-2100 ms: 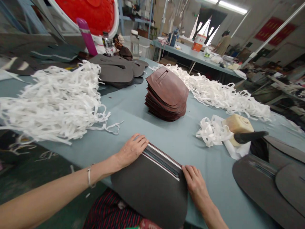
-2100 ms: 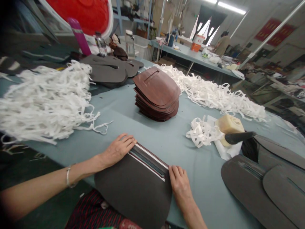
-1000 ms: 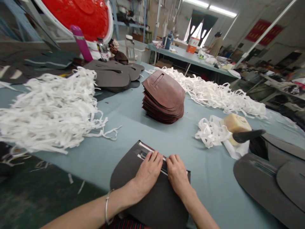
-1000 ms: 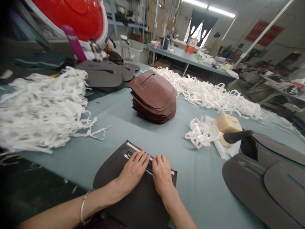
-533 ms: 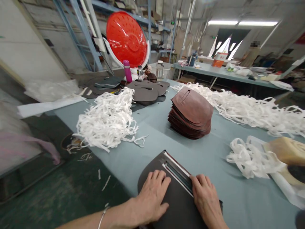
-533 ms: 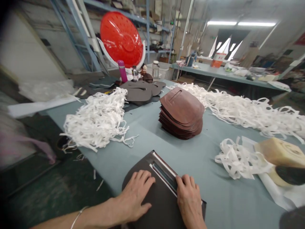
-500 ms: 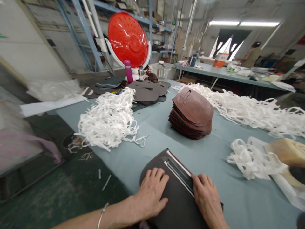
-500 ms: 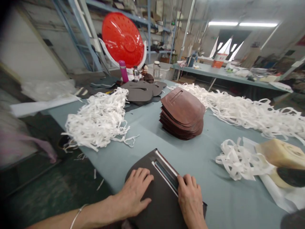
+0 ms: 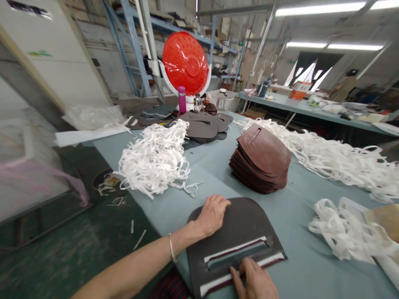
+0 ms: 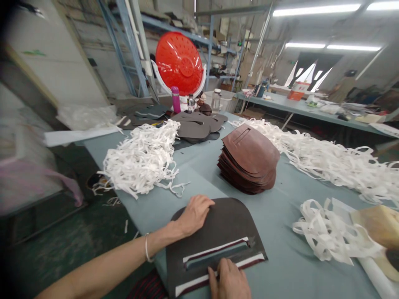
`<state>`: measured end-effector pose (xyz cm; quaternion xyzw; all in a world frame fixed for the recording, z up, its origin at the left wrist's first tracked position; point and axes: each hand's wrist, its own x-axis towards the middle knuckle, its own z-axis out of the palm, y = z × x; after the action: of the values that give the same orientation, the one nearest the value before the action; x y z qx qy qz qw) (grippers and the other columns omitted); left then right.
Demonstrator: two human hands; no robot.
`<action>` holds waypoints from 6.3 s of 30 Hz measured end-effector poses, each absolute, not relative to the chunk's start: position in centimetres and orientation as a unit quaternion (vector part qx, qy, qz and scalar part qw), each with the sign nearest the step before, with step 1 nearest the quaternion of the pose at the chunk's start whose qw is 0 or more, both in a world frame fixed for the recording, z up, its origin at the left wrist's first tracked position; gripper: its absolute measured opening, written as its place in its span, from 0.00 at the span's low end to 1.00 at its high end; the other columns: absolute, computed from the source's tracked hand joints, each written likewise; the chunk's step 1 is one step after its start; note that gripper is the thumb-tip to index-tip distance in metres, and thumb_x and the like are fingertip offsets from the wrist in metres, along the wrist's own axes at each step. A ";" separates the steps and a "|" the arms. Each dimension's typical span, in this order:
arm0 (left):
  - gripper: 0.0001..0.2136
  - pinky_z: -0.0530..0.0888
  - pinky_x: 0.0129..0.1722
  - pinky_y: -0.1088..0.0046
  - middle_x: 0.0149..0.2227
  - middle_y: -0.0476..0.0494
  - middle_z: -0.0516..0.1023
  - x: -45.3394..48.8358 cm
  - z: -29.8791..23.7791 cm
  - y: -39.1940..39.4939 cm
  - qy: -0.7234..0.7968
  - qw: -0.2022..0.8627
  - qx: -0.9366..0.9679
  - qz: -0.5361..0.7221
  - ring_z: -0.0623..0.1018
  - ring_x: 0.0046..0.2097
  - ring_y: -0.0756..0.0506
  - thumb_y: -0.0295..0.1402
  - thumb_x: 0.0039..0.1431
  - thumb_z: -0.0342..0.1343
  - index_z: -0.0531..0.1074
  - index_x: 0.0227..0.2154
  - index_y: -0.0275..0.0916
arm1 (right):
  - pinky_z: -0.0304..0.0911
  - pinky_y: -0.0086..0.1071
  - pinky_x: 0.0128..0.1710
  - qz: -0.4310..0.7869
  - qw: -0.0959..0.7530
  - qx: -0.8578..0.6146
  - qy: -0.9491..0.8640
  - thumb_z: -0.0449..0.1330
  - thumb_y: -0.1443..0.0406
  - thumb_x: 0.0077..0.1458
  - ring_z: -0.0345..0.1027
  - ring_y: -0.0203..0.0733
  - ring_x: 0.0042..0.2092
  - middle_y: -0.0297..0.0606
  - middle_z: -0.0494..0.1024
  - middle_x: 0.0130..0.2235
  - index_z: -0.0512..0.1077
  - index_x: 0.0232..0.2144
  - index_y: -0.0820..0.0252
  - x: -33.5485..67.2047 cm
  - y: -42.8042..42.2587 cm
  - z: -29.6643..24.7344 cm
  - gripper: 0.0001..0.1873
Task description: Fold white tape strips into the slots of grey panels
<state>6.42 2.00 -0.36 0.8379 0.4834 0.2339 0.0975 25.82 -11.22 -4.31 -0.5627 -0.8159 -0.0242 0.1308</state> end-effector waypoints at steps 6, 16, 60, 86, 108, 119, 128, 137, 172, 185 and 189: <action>0.07 0.62 0.47 0.57 0.43 0.39 0.73 -1.1 -0.5 1.7 0.668 -0.046 0.716 0.198 0.67 0.49 0.38 0.29 0.60 0.49 0.71 0.38 0.39 | 0.66 0.30 0.34 0.077 0.190 -0.557 -0.805 0.51 0.64 0.61 0.71 0.40 0.36 0.38 0.74 0.34 0.69 0.34 0.56 23.3 -7.1 -0.9 0.08; 0.08 0.53 0.53 0.57 0.37 0.47 0.76 0.3 -0.9 -0.2 0.463 0.067 0.846 0.256 0.68 0.48 0.44 0.32 0.65 0.46 0.70 0.37 0.40 | 0.63 0.31 0.41 0.169 0.238 -0.498 -0.816 0.50 0.67 0.61 0.67 0.40 0.40 0.38 0.74 0.36 0.70 0.38 0.58 17.4 -1.1 0.8 0.08; 0.09 0.63 0.29 0.76 0.24 0.52 0.74 -0.5 1.5 -2.8 0.582 0.355 0.720 0.131 0.72 0.28 0.51 0.34 0.58 0.48 0.71 0.27 0.40 | 0.57 0.29 0.28 0.227 0.219 -0.723 -0.615 0.49 0.52 0.59 0.68 0.39 0.27 0.33 0.75 0.26 0.69 0.27 0.54 26.9 -12.2 -1.3 0.17; 0.05 0.62 0.28 0.75 0.23 0.51 0.73 -0.9 -0.1 -0.9 0.653 0.298 0.687 0.113 0.71 0.26 0.50 0.31 0.54 0.51 0.70 0.26 0.39 | 0.53 0.28 0.22 0.244 0.187 -0.764 -0.567 0.49 0.51 0.56 0.67 0.39 0.23 0.32 0.73 0.21 0.70 0.26 0.53 27.2 -11.9 -1.6 0.17; 0.23 0.68 0.43 0.56 0.55 0.32 0.65 0.2 -1.2 -7.1 0.498 -0.019 0.866 0.032 0.66 0.54 0.32 0.38 0.60 0.51 0.59 0.59 0.53 | 0.47 0.26 0.24 0.224 0.160 -0.823 -0.497 0.54 0.64 0.52 0.63 0.34 0.23 0.28 0.70 0.19 0.67 0.22 0.56 26.4 -11.0 -0.1 0.08; 0.19 0.65 0.50 0.56 0.56 0.35 0.64 1.0 -1.0 -3.9 0.478 0.002 0.875 0.076 0.64 0.57 0.35 0.37 0.60 0.52 0.64 0.55 0.50 | 0.58 0.29 0.35 0.061 0.123 -0.651 -0.746 0.50 0.72 0.56 0.65 0.41 0.39 0.42 0.71 0.38 0.69 0.48 0.56 22.4 -10.1 -0.2 0.19; 0.13 0.66 0.49 0.59 0.51 0.39 0.69 1.4 -1.8 -3.1 0.517 0.024 0.838 0.171 0.67 0.53 0.39 0.35 0.63 0.48 0.68 0.49 0.43 | 0.57 0.25 0.31 0.114 0.066 -0.693 -0.708 0.50 0.70 0.61 0.68 0.34 0.32 0.35 0.71 0.34 0.72 0.32 0.58 23.6 -7.6 0.3 0.11; 0.12 0.65 0.48 0.62 0.47 0.42 0.72 0.5 -2.5 -2.7 0.534 0.083 0.804 0.248 0.69 0.50 0.42 0.34 0.62 0.51 0.67 0.47 0.41 | 0.55 0.29 0.27 0.042 -0.045 -0.679 -0.732 0.53 0.71 0.57 0.70 0.40 0.33 0.38 0.73 0.35 0.69 0.30 0.59 23.0 -6.1 0.7 0.06; 0.14 0.64 0.47 0.61 0.49 0.41 0.71 1.0 -2.3 -3.2 0.534 0.030 0.826 0.176 0.68 0.51 0.41 0.32 0.63 0.48 0.67 0.51 0.42 | 0.62 0.45 0.43 -0.045 0.145 -0.487 -0.860 0.44 0.73 0.61 0.61 0.50 0.45 0.50 0.71 0.43 0.66 0.50 0.67 27.5 -13.8 -1.5 0.18; 0.13 0.60 0.52 0.59 0.52 0.41 0.71 0.8 -3.6 -2.8 0.474 0.027 0.857 0.202 0.64 0.58 0.40 0.29 0.63 0.46 0.68 0.49 0.42 | 0.58 0.37 0.39 0.078 0.221 -0.589 -0.773 0.48 0.73 0.60 0.59 0.43 0.40 0.42 0.70 0.37 0.69 0.36 0.63 26.6 -12.6 -0.8 0.10; 0.14 0.59 0.53 0.61 0.52 0.42 0.72 0.9 -3.4 -2.8 0.454 0.045 0.870 0.189 0.65 0.58 0.43 0.26 0.64 0.44 0.67 0.49 0.41 | 0.59 0.36 0.39 0.074 0.210 -0.578 -0.785 0.47 0.75 0.59 0.59 0.44 0.41 0.43 0.70 0.39 0.67 0.44 0.64 22.6 -9.3 -0.8 0.14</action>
<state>0.88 -2.78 -3.38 0.8695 0.4542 0.1887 0.0453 22.58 -9.34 -0.77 -0.5782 -0.7848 0.0743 0.2103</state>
